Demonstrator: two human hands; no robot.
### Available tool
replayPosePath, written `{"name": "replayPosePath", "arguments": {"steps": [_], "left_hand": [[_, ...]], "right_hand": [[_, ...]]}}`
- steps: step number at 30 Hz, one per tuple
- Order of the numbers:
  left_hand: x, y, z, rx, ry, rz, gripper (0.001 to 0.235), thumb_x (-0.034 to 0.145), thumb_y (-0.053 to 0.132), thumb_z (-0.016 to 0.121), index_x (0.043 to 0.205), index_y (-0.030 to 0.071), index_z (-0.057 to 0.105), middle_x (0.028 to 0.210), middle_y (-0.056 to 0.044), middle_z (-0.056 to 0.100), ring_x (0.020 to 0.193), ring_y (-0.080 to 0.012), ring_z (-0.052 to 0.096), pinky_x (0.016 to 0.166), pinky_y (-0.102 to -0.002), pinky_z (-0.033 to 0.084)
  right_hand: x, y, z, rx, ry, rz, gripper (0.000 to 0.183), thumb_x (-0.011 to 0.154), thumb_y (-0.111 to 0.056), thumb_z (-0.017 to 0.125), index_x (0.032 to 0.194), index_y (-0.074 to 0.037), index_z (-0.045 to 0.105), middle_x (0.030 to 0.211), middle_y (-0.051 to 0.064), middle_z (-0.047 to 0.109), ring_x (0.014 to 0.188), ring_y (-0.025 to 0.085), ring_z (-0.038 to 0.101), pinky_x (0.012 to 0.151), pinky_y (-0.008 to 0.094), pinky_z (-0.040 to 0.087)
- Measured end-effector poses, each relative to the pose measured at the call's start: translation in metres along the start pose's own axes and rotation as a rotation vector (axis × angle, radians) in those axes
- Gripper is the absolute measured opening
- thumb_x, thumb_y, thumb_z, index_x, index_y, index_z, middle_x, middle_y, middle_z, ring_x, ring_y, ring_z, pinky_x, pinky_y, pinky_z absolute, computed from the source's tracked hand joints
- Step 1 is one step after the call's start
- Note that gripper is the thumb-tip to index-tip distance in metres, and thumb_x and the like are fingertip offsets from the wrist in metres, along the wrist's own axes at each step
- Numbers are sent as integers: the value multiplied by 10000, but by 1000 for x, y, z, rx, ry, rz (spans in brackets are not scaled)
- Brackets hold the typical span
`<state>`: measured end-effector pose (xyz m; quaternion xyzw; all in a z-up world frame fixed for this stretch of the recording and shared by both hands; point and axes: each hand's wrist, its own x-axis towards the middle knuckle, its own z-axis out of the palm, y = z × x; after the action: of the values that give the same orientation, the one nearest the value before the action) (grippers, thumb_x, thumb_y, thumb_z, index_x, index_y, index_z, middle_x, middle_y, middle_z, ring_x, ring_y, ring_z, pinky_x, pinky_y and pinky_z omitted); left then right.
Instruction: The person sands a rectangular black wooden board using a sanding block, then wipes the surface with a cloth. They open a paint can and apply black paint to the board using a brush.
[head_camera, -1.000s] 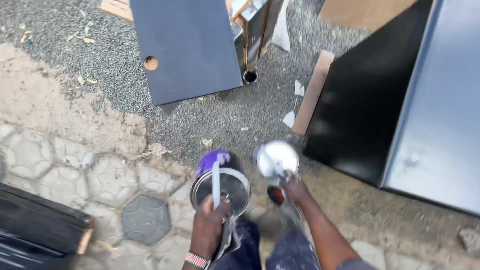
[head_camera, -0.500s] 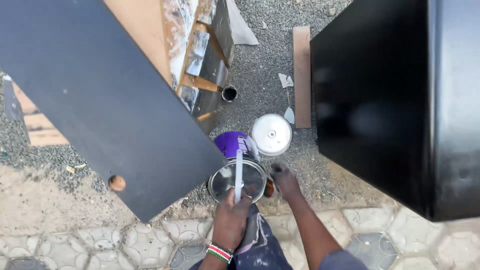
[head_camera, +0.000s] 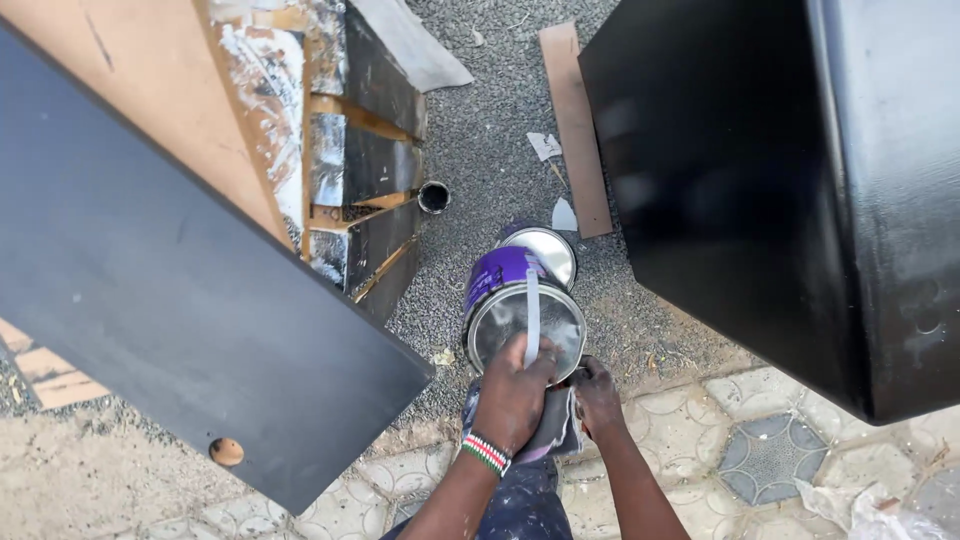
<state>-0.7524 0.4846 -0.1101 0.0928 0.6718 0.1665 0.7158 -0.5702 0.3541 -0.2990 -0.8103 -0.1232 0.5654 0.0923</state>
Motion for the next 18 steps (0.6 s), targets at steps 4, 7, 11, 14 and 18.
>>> {"name": "replayPosePath", "arguments": {"steps": [4,7,11,14,18], "left_hand": [[7,28,11,108,-36,107,336,938,250,742,1213,87,847,920,-76,797,1018,-248,761,982,-418,583],[51,20,11,129,-34,109,427,936,268,799,1324,104,868,1172,-158,890,1219,-310,789,1134,-470,575],[59,45,4,332,-9,130,567,992,431,758,1478,143,809,1347,-113,859,1409,-322,741,1230,-484,555],[44,44,-1,532,48,232,645,1066,499,661,1604,151,741,1538,-150,827,1497,-390,726,1223,-521,558],[-20,53,-18,409,-25,443,267,1103,457,663,1097,231,804,1069,-3,866,994,-175,756,889,-443,545]], "right_hand": [[21,22,-1,-24,84,-64,336,1068,-227,675,1308,-156,899,896,140,851,748,356,792,748,558,617],[19,19,-7,79,127,-30,279,1042,-225,717,1233,-139,901,673,140,768,548,292,740,506,426,542],[-20,-2,-33,204,124,-66,292,1086,-180,717,1234,14,876,852,259,785,700,315,722,589,457,561],[-64,-44,-50,384,82,25,255,1129,-179,748,1262,2,869,1064,259,841,928,335,767,760,462,586],[-67,-7,-72,329,-170,-323,399,1189,-170,605,1448,73,786,1562,222,739,1458,275,700,1242,405,529]]}}
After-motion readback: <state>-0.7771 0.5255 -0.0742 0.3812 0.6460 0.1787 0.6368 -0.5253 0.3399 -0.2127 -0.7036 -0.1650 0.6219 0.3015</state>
